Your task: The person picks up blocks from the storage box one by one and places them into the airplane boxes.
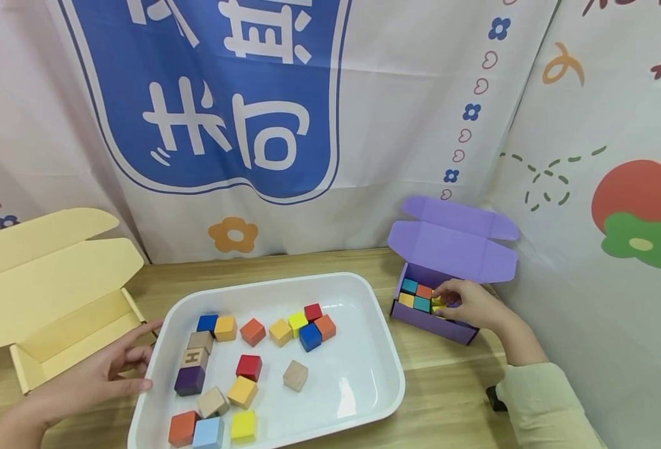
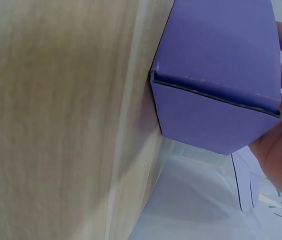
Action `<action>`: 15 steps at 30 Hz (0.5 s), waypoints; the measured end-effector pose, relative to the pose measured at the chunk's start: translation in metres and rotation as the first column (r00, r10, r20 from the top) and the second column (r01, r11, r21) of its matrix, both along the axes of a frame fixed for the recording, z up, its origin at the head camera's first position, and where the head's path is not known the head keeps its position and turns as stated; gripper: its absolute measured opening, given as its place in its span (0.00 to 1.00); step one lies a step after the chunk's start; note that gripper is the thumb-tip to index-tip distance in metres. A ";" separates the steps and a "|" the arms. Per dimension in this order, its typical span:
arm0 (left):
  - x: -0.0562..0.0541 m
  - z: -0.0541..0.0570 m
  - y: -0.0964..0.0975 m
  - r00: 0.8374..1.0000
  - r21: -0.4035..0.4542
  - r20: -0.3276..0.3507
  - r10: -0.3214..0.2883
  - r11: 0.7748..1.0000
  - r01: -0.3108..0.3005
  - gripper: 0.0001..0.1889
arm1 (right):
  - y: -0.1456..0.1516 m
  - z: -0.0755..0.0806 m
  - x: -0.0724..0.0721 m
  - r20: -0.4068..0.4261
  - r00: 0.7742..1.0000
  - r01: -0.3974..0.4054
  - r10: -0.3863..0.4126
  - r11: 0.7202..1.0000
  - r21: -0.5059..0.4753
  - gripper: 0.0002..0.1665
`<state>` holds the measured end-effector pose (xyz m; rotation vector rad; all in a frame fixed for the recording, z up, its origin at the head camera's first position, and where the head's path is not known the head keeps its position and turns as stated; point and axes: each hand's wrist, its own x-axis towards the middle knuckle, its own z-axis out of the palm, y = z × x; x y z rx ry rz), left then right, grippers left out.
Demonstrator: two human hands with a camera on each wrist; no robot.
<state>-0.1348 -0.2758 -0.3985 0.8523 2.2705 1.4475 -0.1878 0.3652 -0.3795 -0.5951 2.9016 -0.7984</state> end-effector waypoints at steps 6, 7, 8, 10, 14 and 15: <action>0.000 0.000 0.000 1.000 -0.013 0.007 0.004 1.000 -0.004 0.44 | -0.001 0.002 0.000 -0.007 1.000 -0.003 0.003 1.000 -0.027 0.17; 0.000 0.000 0.000 1.000 -0.013 0.006 0.003 1.000 -0.002 0.44 | -0.001 0.003 0.001 -0.006 1.000 0.004 -0.004 1.000 -0.030 0.17; 0.000 0.000 0.000 1.000 -0.010 0.001 0.000 1.000 0.000 0.44 | -0.002 0.004 0.001 -0.008 1.000 0.009 -0.009 0.999 -0.032 0.17; 0.000 -0.001 0.000 1.000 -0.002 -0.008 -0.007 1.000 0.007 0.44 | -0.005 0.006 0.002 -0.021 1.000 0.023 -0.023 0.999 -0.035 0.17; -0.001 -0.003 0.000 0.999 0.012 -0.035 -0.028 1.000 0.028 0.44 | -0.013 0.014 0.005 -0.063 0.997 0.040 -0.042 0.998 -0.039 0.18; -0.002 -0.003 -0.001 0.999 0.013 -0.036 -0.028 1.000 0.029 0.44 | -0.016 0.016 0.005 -0.074 0.996 0.040 -0.043 0.998 -0.044 0.18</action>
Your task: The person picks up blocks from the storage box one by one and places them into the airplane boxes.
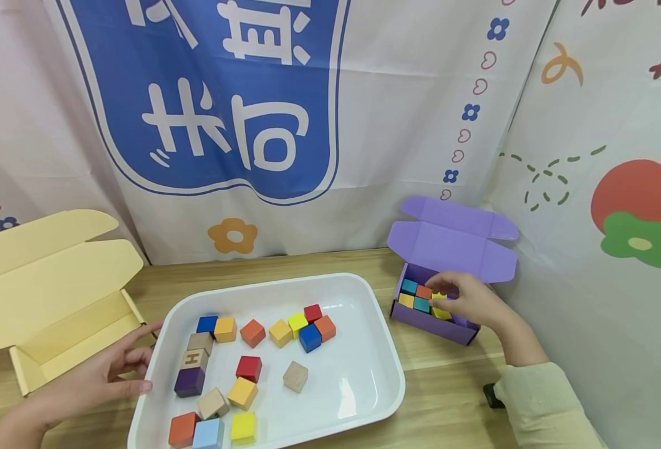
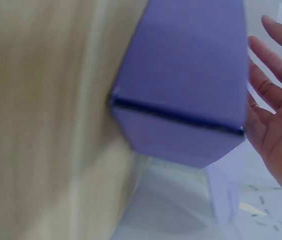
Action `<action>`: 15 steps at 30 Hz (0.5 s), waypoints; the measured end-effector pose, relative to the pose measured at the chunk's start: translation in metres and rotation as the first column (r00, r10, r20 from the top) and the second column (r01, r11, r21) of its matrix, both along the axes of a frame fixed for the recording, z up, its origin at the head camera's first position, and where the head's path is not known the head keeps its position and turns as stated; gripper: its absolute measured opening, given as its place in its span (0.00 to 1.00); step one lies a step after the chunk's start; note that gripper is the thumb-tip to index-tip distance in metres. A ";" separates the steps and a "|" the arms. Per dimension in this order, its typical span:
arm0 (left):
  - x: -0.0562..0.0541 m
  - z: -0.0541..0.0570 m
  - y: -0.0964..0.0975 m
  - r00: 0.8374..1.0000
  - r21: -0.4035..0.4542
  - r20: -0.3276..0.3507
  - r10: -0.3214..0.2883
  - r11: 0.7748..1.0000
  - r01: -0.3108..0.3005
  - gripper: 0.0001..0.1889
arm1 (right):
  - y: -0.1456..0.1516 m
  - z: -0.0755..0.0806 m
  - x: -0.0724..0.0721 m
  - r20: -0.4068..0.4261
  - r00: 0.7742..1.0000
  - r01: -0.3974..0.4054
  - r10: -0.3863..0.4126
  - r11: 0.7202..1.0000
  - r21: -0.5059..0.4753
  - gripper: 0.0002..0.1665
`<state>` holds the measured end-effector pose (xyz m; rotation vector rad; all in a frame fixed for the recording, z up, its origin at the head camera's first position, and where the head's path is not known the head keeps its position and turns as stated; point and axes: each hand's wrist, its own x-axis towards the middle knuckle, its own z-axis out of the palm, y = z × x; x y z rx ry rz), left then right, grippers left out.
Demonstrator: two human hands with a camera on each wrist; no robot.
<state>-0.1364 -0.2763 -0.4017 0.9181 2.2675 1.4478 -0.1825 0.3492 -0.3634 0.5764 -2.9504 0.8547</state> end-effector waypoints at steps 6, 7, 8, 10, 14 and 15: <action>0.000 -0.001 0.000 1.000 0.006 -0.005 0.000 1.000 0.000 0.44 | -0.022 0.014 0.004 -0.046 0.998 -0.054 0.051 0.996 -0.075 0.17; 0.001 -0.001 0.001 1.000 0.008 -0.003 -0.001 1.000 0.001 0.44 | -0.026 0.016 0.005 -0.055 0.996 -0.067 0.063 0.994 -0.087 0.16; 0.001 0.000 0.001 1.000 0.011 0.000 -0.003 1.000 0.003 0.44 | -0.030 0.017 0.005 -0.065 0.995 -0.081 0.075 0.992 -0.100 0.16; 0.001 0.001 0.001 1.000 0.012 0.007 0.000 1.000 0.000 0.44 | -0.039 0.019 0.005 -0.085 0.992 -0.108 0.098 0.987 -0.122 0.15; 0.002 0.003 0.002 1.000 0.000 0.027 0.017 1.000 -0.017 0.44 | -0.057 0.019 0.003 -0.146 0.976 -0.182 0.161 0.973 -0.145 0.15; 0.002 0.004 0.002 0.999 0.000 0.027 0.018 1.000 -0.018 0.44 | -0.062 0.019 0.002 -0.158 0.971 -0.204 0.180 0.968 -0.149 0.15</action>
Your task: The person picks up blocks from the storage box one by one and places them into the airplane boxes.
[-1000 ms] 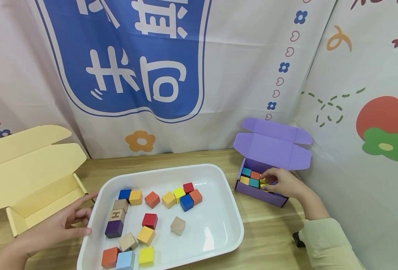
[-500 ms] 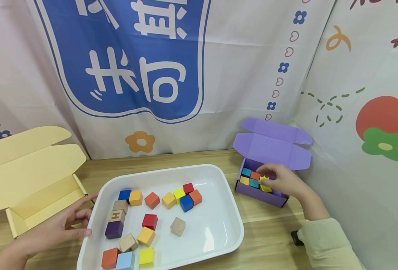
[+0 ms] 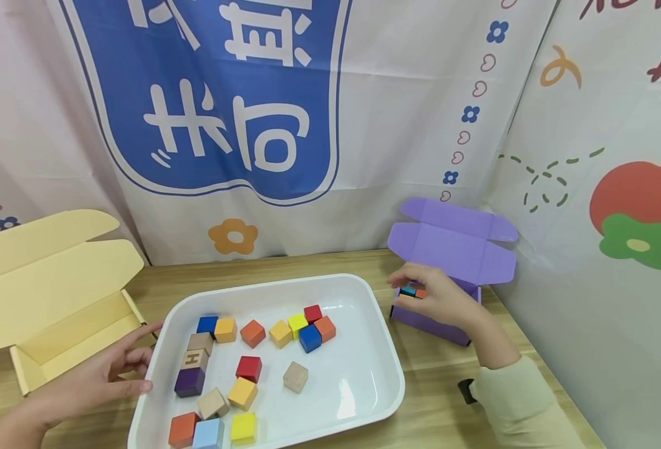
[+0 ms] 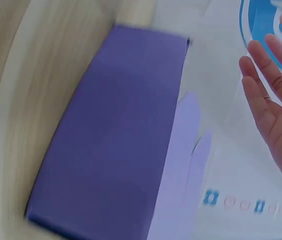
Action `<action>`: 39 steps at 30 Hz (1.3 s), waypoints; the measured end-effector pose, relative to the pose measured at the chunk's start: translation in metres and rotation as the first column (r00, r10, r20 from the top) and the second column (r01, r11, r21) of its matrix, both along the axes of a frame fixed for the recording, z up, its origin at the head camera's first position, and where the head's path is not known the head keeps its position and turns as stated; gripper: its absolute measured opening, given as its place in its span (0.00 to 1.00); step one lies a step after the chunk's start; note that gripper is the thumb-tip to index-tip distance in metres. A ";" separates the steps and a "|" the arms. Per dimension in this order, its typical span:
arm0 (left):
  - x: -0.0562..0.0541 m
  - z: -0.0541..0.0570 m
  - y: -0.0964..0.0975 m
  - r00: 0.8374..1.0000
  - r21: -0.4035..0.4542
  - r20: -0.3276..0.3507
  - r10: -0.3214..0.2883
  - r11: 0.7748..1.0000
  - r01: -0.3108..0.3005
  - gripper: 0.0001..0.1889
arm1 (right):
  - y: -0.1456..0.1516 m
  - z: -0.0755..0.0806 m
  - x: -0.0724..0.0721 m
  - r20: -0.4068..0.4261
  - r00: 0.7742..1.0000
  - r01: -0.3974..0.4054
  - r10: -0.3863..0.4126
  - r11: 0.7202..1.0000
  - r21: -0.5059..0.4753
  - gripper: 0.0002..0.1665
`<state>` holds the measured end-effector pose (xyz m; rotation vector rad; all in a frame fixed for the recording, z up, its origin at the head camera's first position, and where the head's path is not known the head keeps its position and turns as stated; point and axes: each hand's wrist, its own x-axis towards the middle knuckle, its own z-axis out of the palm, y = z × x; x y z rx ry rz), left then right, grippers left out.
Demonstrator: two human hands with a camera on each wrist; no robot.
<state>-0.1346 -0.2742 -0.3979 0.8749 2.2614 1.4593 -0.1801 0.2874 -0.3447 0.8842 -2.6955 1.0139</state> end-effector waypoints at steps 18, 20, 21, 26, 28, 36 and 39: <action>-0.001 -0.001 -0.002 1.000 0.015 0.002 -0.013 1.000 0.013 0.44 | -0.076 -0.020 -0.009 0.195 0.965 -0.208 0.177 0.967 0.150 0.21; -0.002 -0.002 -0.002 1.000 0.018 -0.009 -0.014 1.000 0.015 0.44 | -0.082 -0.024 -0.010 0.220 0.960 -0.213 0.173 0.961 0.175 0.22; -0.002 -0.003 -0.002 1.000 0.022 -0.015 -0.017 1.000 0.017 0.44 | -0.085 -0.025 -0.011 0.230 0.959 -0.212 0.166 0.959 0.190 0.22; -0.002 -0.003 -0.002 1.000 0.023 -0.018 -0.017 1.000 0.017 0.44 | -0.097 -0.031 -0.014 0.234 0.963 -0.195 0.129 0.939 0.284 0.22; -0.002 -0.003 -0.002 1.000 0.023 -0.014 -0.017 1.000 0.017 0.44 | -0.101 -0.032 -0.015 0.222 0.968 -0.182 0.113 0.929 0.321 0.22; -0.001 0.000 -0.001 1.000 0.013 -0.007 -0.009 1.000 0.009 0.44 | -0.109 -0.036 -0.016 0.182 0.981 -0.142 0.071 0.899 0.415 0.21; -0.001 -0.001 -0.002 1.000 0.010 -0.016 -0.014 1.000 0.014 0.44 | -0.111 -0.036 -0.015 0.189 0.980 -0.140 0.066 0.901 0.411 0.21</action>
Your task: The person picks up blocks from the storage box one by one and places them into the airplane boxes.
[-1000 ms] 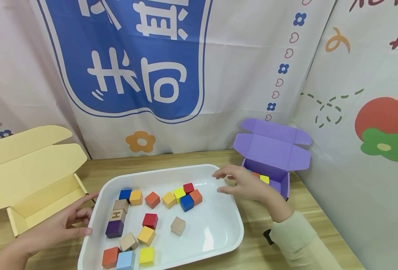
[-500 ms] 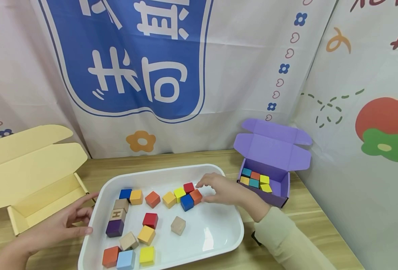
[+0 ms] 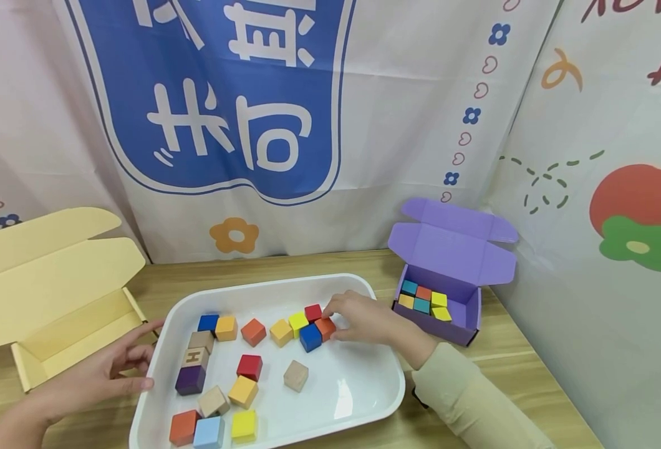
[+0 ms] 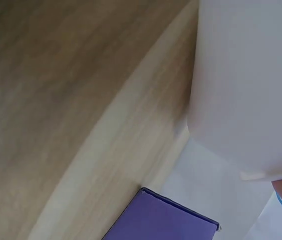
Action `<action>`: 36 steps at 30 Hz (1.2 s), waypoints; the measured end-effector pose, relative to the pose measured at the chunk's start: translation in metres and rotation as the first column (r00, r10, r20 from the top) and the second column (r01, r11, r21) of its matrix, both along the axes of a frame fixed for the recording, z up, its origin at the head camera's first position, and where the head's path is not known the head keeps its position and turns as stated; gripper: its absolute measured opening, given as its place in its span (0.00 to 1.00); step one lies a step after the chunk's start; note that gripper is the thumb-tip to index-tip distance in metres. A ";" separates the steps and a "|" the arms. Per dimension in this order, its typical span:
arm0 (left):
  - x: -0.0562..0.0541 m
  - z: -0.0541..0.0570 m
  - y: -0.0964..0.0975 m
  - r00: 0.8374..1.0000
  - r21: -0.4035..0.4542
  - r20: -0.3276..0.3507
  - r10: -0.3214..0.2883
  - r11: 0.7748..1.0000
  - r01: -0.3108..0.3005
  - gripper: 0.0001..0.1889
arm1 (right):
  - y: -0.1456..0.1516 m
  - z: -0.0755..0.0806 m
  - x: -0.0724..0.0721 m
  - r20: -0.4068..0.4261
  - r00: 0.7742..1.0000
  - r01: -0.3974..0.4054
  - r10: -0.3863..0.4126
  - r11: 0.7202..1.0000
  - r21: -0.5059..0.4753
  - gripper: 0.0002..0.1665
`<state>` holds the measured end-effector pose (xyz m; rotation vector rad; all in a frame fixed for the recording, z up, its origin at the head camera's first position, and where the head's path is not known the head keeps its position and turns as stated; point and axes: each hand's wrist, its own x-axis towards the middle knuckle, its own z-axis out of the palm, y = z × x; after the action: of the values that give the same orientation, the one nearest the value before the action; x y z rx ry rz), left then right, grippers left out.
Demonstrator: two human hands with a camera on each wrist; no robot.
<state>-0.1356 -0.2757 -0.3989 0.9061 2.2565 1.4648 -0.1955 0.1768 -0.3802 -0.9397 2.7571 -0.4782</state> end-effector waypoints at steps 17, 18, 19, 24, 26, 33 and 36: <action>0.001 0.002 0.001 1.000 -0.008 0.021 0.008 1.000 -0.008 0.44 | -0.003 0.000 0.000 0.057 0.998 0.036 -0.035 0.999 -0.012 0.20; 0.001 0.002 0.001 1.000 -0.009 0.021 0.008 1.000 -0.008 0.44 | -0.003 0.000 0.000 0.063 0.997 0.041 -0.041 0.999 -0.007 0.19; 0.000 0.002 0.000 1.000 -0.010 0.022 0.008 1.000 -0.008 0.44 | -0.003 0.000 0.000 0.066 0.997 0.046 -0.046 0.999 -0.004 0.20; -0.001 -0.001 -0.001 1.000 0.006 0.002 -0.012 1.000 0.012 0.43 | -0.003 -0.002 0.001 0.063 0.997 0.050 -0.052 0.998 0.033 0.21; -0.001 -0.001 -0.001 1.000 0.007 -0.001 -0.013 1.000 0.013 0.43 | -0.003 -0.003 0.001 0.062 0.997 0.051 -0.053 0.998 0.044 0.20; 0.001 0.003 0.001 1.000 -0.020 0.024 0.012 1.000 -0.012 0.44 | -0.002 -0.003 0.002 0.069 0.996 0.055 -0.059 0.997 0.051 0.19; 0.001 0.004 0.001 1.000 -0.022 0.018 0.010 1.000 -0.010 0.44 | -0.001 -0.002 0.002 0.081 0.995 0.054 -0.057 0.998 0.038 0.18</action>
<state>-0.1341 -0.2748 -0.3951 0.8730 2.2628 1.4441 -0.1933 0.1753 -0.3822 -0.8189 2.7143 -0.4645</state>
